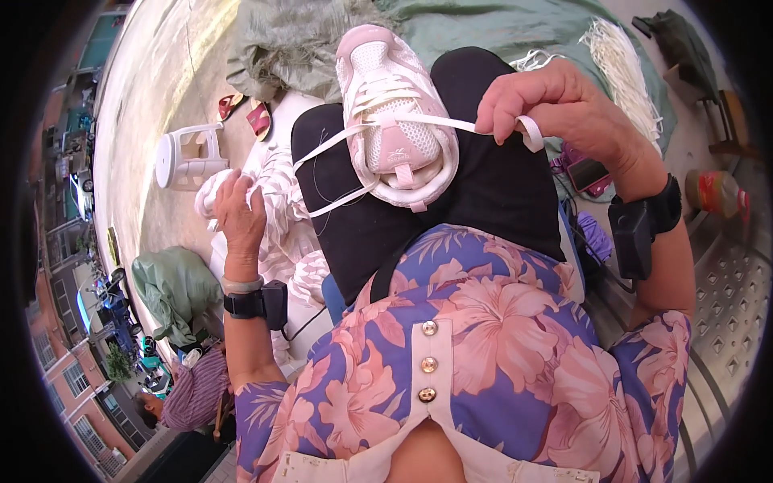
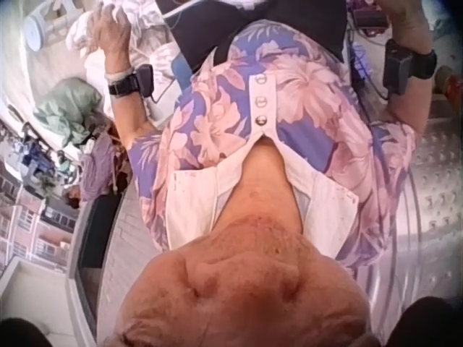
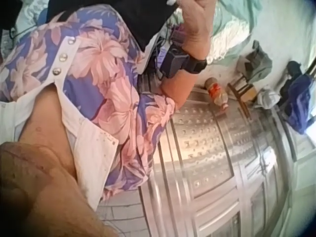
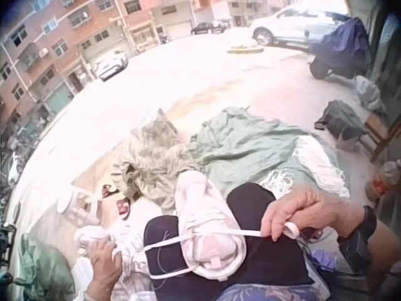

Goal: Lacing and threading shoelaces through a shoe upper.

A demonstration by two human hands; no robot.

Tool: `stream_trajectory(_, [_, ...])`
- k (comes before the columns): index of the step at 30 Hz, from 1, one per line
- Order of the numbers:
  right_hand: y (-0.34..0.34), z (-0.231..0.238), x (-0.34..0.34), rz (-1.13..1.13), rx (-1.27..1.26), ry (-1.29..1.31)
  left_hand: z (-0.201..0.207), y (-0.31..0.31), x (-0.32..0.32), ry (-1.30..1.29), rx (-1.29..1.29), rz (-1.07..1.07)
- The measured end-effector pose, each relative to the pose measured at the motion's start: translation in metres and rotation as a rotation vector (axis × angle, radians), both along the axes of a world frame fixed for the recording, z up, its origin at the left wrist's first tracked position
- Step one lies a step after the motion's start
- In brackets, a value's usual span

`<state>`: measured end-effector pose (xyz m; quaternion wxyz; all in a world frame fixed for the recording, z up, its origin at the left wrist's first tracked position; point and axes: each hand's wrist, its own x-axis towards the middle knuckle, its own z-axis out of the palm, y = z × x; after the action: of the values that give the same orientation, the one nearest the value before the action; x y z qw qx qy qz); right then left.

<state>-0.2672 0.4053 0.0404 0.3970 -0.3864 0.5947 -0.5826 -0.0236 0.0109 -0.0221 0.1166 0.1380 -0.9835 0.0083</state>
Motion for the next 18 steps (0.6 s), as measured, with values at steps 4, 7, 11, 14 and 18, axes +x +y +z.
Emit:
stream_trajectory(4, [0.011, -0.016, 0.003, -0.044, 0.226, 0.295, 0.032, 0.086, -0.066, 0.111, 0.364, -0.394])
stream_trajectory(7, [-0.013, -0.02, 0.021, -0.153, 0.099, 0.526, 0.036, 0.108, -0.084, 0.075, 0.634, -0.395])
stream_trajectory(11, [-0.039, -0.026, 0.047, -0.318, 0.097, 0.752, 0.038, 0.119, -0.1, 0.007, 0.61, -0.414])
stream_trajectory(14, [-0.043, -0.034, 0.047, -0.338, 0.112, 0.88, 0.048, 0.126, -0.104, 0.024, 0.625, -0.474])
stream_trajectory(18, [-0.047, -0.031, 0.031, -0.37, 0.04, 0.831, 0.057, 0.121, -0.11, 0.062, 0.142, -0.579])
